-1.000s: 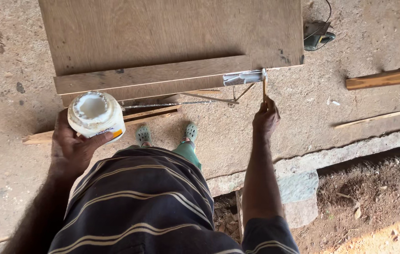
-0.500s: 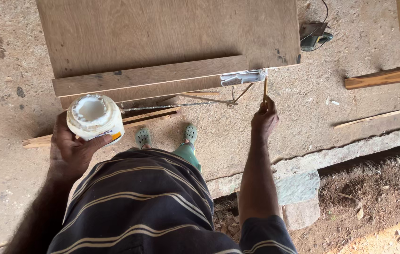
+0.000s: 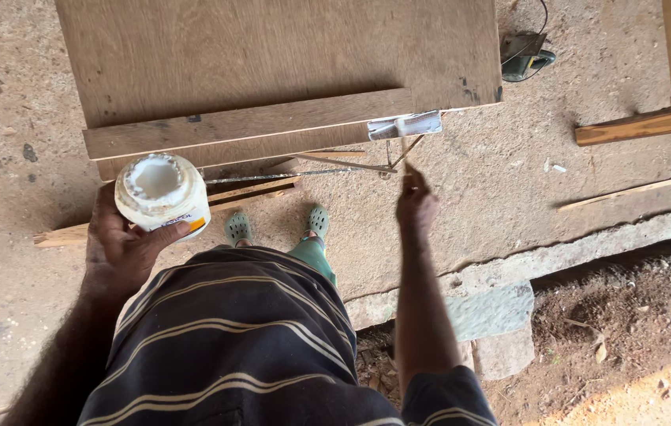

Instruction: The person applies white glue to a wooden plank using a brush. They repeatedly dip the brush into a container and spread the glue along the plank's surface. The person closes the container at the end.

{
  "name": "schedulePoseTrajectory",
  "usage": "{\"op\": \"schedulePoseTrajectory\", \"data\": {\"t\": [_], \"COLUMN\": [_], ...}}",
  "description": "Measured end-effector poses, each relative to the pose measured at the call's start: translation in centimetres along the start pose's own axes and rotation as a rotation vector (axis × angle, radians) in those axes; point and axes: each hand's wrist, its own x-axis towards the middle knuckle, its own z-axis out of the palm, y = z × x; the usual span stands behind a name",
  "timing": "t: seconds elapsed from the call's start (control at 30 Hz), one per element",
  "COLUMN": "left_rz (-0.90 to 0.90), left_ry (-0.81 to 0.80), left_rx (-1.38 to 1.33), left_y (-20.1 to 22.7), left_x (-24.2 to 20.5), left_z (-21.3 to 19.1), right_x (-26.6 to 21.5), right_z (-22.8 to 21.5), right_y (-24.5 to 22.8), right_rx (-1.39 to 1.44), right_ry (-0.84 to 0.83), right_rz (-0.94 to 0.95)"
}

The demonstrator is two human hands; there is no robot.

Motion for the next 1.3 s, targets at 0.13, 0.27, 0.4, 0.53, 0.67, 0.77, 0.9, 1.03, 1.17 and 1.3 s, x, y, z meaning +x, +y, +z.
{"op": "schedulePoseTrajectory", "data": {"t": [0.13,0.27,0.4,0.53,0.67,0.77,0.9,1.03,1.17,1.3], "left_rz": [-0.015,-0.032,-0.003,0.001,0.046,0.072,0.034,0.074,0.076,0.049], "left_ry": [-0.011,0.006,-0.005,0.000,0.022,0.041,0.057,0.061,0.098,0.133], "left_rx": [-0.047,-0.008,-0.017,-0.056,-0.007,-0.071,-0.027,-0.045,-0.017,-0.024], "left_y": [0.2,0.0,0.0,-0.4,-0.9,-1.0,-1.0,-0.5,-0.2,-0.1], "left_x": [0.1,0.1,0.0,-0.2,0.0,0.1,-0.5,-0.3,-0.6,-1.2], "left_z": [0.1,-0.3,-0.8,-1.3,-1.4,-1.3,-0.7,0.9,2.7,4.5], "right_x": [-0.8,-1.9,-3.7,-3.3,-4.1,-4.0,-0.8,1.7,0.2,-0.9], "right_z": [0.7,1.7,3.2,2.4,0.8,0.4,-2.2,-2.7,-0.3,-0.5], "right_y": [-2.2,-4.7,-7.5,-7.0,-5.0,-4.0,0.5,4.3,3.6,1.4], "right_rx": [0.071,0.156,0.054,0.139,-0.071,-0.148,-0.129,-0.023,-0.175,-0.121], "right_ry": [0.015,0.103,-0.008,0.090,0.060,0.097,0.041,0.207,0.121,0.006], "right_rz": [-0.096,-0.041,-0.070,-0.172,-0.060,-0.344,0.034,-0.079,-0.386,-0.189]}}
